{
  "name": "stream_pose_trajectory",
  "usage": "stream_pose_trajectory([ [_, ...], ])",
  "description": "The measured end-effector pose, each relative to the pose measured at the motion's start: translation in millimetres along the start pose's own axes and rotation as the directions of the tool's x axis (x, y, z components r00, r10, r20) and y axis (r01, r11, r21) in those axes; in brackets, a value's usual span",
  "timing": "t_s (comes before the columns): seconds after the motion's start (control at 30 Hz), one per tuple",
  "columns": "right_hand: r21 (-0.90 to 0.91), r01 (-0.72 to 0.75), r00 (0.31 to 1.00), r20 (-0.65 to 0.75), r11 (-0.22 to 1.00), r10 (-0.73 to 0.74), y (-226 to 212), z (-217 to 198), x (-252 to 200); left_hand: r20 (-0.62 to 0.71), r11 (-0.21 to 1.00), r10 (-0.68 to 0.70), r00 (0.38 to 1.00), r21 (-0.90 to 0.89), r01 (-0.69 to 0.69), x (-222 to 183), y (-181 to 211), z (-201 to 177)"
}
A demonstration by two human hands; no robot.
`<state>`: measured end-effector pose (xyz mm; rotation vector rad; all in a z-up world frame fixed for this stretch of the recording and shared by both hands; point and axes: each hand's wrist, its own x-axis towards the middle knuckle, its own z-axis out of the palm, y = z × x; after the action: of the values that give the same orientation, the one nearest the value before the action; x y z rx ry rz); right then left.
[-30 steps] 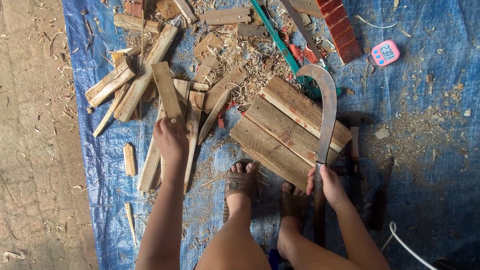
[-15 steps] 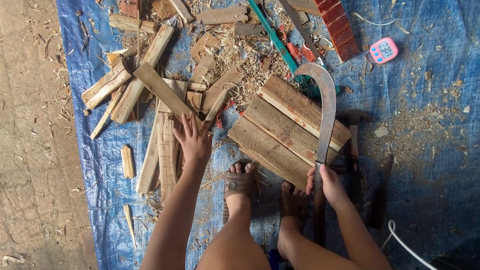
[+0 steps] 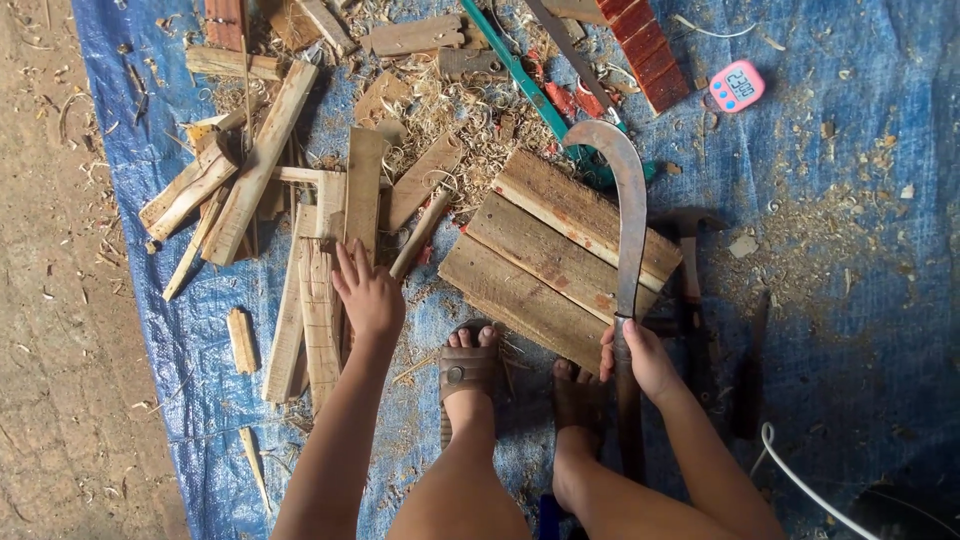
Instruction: Using a machete to shave and split wood blocks on a makeshift workbench, possibly for instrument repair.
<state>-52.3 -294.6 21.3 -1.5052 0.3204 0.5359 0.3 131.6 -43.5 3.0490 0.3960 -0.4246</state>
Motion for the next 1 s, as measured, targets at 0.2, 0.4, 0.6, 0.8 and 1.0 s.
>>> stream_pose_trajectory([
  [0.2,-0.020,-0.018,1.000,0.001,1.000,0.018,-15.5,4.1,-4.1,0.043,1.000,0.019,0.999,0.008,-0.019,-15.0,-7.4,-6.6],
  [0.4,0.066,-0.056,0.998,0.002,0.996,0.056,-2.2,-2.2,-0.4,-0.521,0.968,0.025,0.853,-0.200,-0.151,-5.8,-34.6,61.0],
  [0.6,0.111,-0.075,0.997,-0.010,0.991,0.076,-7.9,-0.5,-1.3,-0.003,0.464,-0.223,0.975,-0.880,0.103,-85.2,16.6,-126.3],
  [0.8,0.150,-0.137,0.989,0.076,0.979,0.127,-21.4,-2.0,-7.4,-0.235,0.555,-0.158,0.959,-0.824,-0.110,-100.0,4.7,-155.6],
  [1.0,0.023,-0.086,0.994,0.065,0.996,0.085,-36.9,5.4,-12.6,-0.283,0.670,0.080,0.956,-0.695,-0.262,-107.4,49.2,-192.8],
])
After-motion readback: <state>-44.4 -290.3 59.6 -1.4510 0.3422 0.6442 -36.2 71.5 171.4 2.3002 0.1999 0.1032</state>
